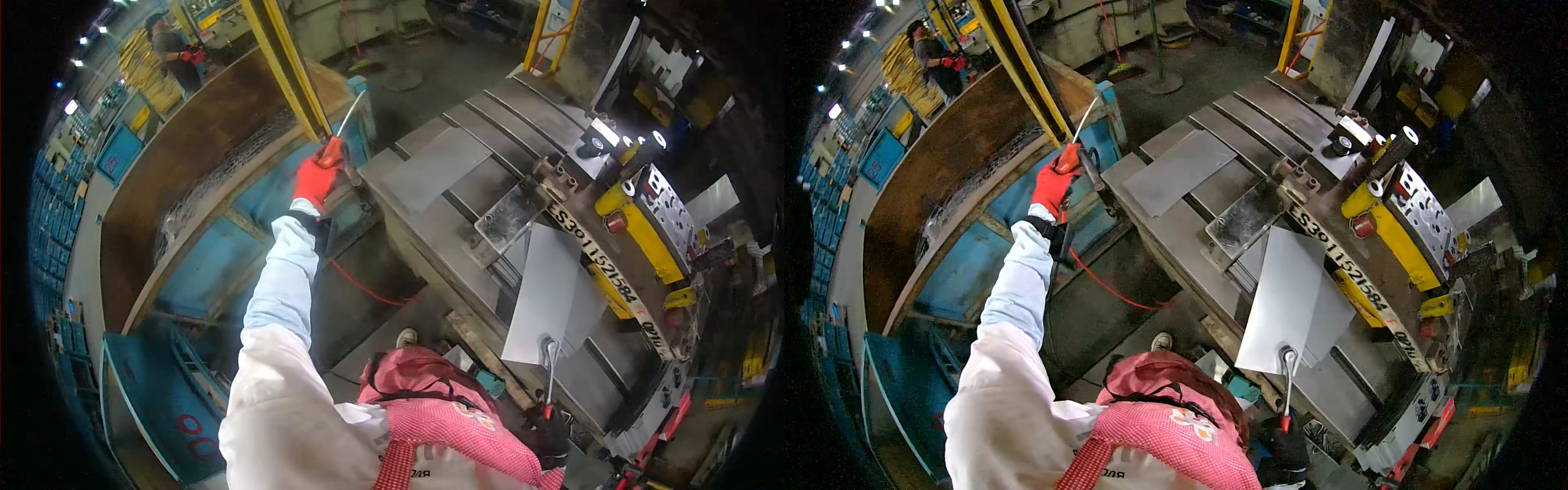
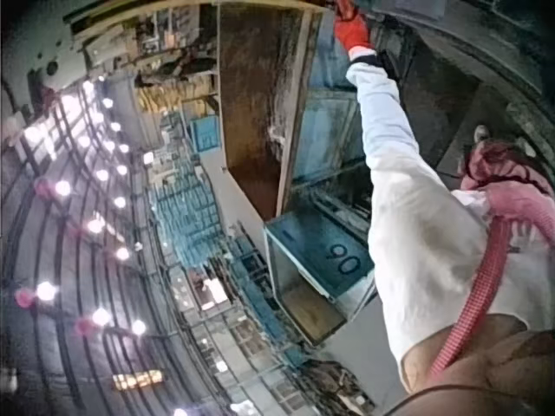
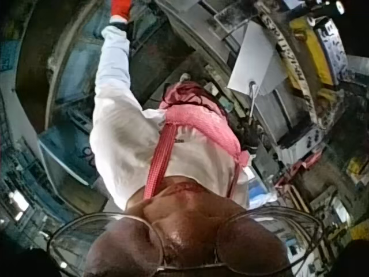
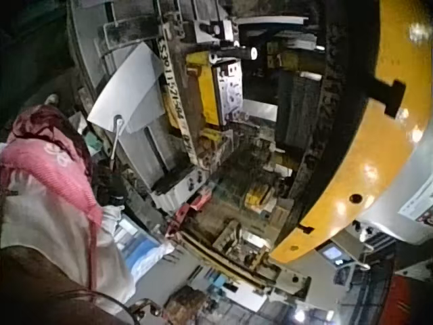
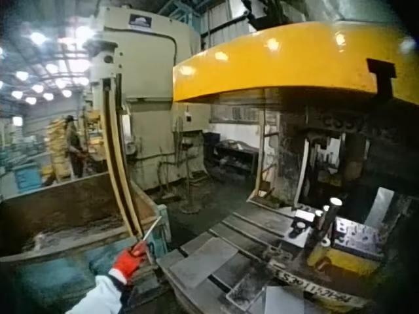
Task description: Operating a metal press to process and shape metal sheets.
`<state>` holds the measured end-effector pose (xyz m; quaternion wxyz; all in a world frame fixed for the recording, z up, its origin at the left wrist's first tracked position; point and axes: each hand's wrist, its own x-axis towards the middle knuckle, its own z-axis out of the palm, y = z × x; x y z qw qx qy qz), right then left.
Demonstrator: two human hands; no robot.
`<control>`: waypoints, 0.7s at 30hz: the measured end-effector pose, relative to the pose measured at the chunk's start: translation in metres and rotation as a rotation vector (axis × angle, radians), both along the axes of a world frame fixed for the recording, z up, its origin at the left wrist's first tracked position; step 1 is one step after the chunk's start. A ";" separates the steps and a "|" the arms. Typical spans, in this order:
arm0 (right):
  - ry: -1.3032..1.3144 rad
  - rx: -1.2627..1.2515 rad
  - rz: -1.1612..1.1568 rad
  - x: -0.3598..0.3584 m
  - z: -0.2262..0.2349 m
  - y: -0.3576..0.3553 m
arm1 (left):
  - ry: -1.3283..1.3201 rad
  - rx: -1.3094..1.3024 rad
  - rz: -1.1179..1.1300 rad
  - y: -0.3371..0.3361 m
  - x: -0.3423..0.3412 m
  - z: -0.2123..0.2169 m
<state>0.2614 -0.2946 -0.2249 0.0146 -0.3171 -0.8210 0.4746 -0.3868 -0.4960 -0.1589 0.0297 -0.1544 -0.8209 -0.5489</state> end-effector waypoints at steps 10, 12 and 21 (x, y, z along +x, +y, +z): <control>-0.160 -0.019 -0.165 -0.002 0.002 -0.026 | -0.285 0.162 -0.164 0.036 -0.084 -0.079; -0.163 -0.038 -0.185 -0.011 0.012 -0.025 | -0.256 0.022 -0.062 0.033 -0.097 -0.105; -0.132 -0.280 -0.328 -0.042 0.077 -0.030 | 0.259 -0.143 0.095 0.045 0.043 -0.122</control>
